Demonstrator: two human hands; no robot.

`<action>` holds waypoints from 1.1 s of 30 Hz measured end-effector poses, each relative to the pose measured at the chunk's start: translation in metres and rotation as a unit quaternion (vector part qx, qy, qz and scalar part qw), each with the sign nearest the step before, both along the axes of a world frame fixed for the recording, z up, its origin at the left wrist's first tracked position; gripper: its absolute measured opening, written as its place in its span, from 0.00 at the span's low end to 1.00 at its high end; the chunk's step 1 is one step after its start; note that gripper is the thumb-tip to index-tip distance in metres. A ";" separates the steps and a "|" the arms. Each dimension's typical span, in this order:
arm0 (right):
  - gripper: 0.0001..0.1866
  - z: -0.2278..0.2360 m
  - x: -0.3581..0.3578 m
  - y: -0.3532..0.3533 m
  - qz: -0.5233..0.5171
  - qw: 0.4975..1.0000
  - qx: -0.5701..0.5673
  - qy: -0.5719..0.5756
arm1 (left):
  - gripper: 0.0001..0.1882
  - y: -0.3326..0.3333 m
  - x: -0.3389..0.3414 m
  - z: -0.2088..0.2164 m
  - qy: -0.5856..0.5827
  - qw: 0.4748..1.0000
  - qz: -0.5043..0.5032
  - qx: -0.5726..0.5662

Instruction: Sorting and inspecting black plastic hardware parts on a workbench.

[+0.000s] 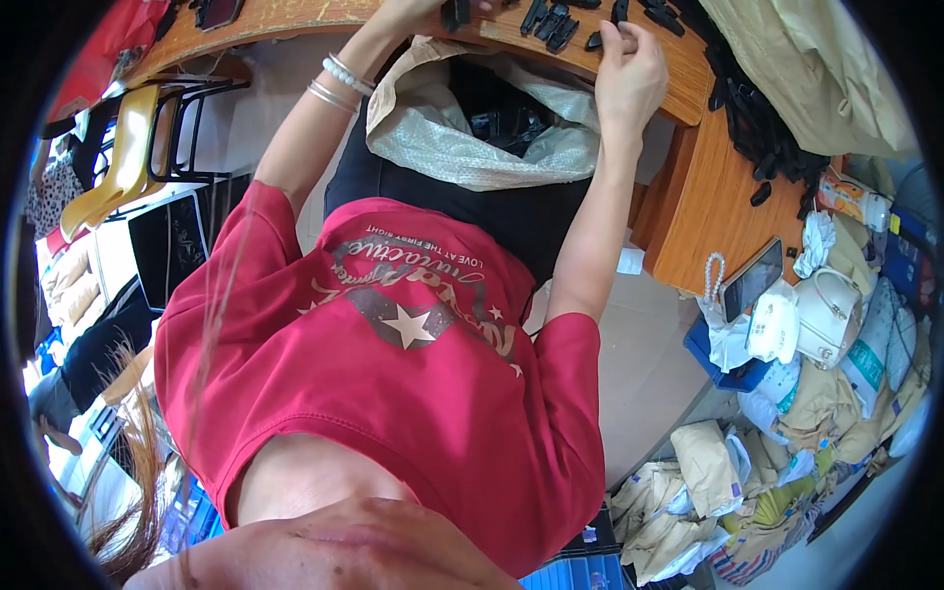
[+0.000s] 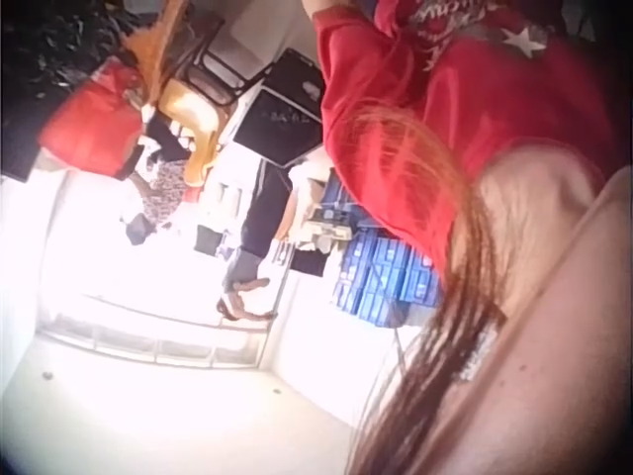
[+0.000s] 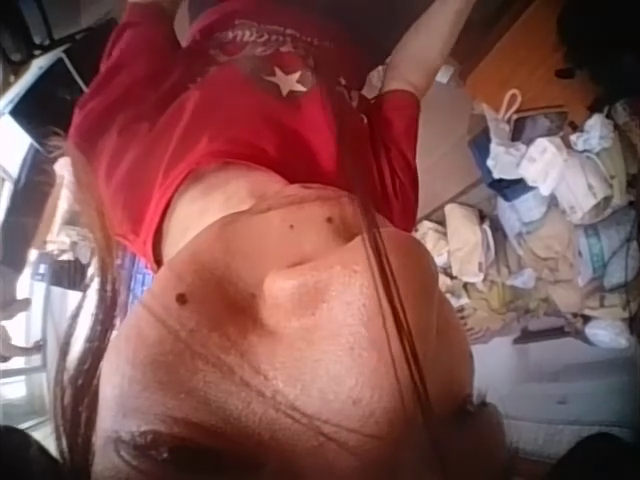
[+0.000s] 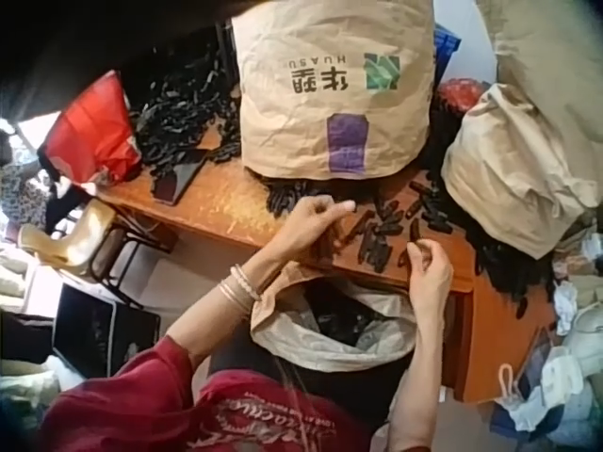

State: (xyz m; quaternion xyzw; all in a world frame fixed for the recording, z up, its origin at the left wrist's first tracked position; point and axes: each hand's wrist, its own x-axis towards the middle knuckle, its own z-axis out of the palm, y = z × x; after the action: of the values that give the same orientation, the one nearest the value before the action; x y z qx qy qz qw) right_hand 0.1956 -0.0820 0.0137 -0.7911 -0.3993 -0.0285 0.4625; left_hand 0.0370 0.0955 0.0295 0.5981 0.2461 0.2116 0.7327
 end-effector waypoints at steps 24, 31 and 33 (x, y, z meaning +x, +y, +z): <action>0.11 0.019 -0.040 -0.014 0.250 0.879 0.198 0.354 | 0.18 -0.040 -0.022 0.036 0.087 0.973 -0.131 0.166; 0.13 0.024 -0.060 -0.016 0.189 0.931 0.184 0.251 | 0.19 -0.058 -0.030 0.045 0.064 0.915 -0.119 0.379; 0.15 0.021 -0.055 -0.015 0.188 0.953 0.162 0.173 | 0.19 -0.057 -0.033 0.037 0.020 0.910 -0.097 0.402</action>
State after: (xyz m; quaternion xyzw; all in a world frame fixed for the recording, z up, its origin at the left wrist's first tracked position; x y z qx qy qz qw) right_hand 0.1403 -0.0971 0.0352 -0.6091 -0.4448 0.1315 0.6433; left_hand 0.0043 0.0381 0.0662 0.8669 0.0953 0.2089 0.4424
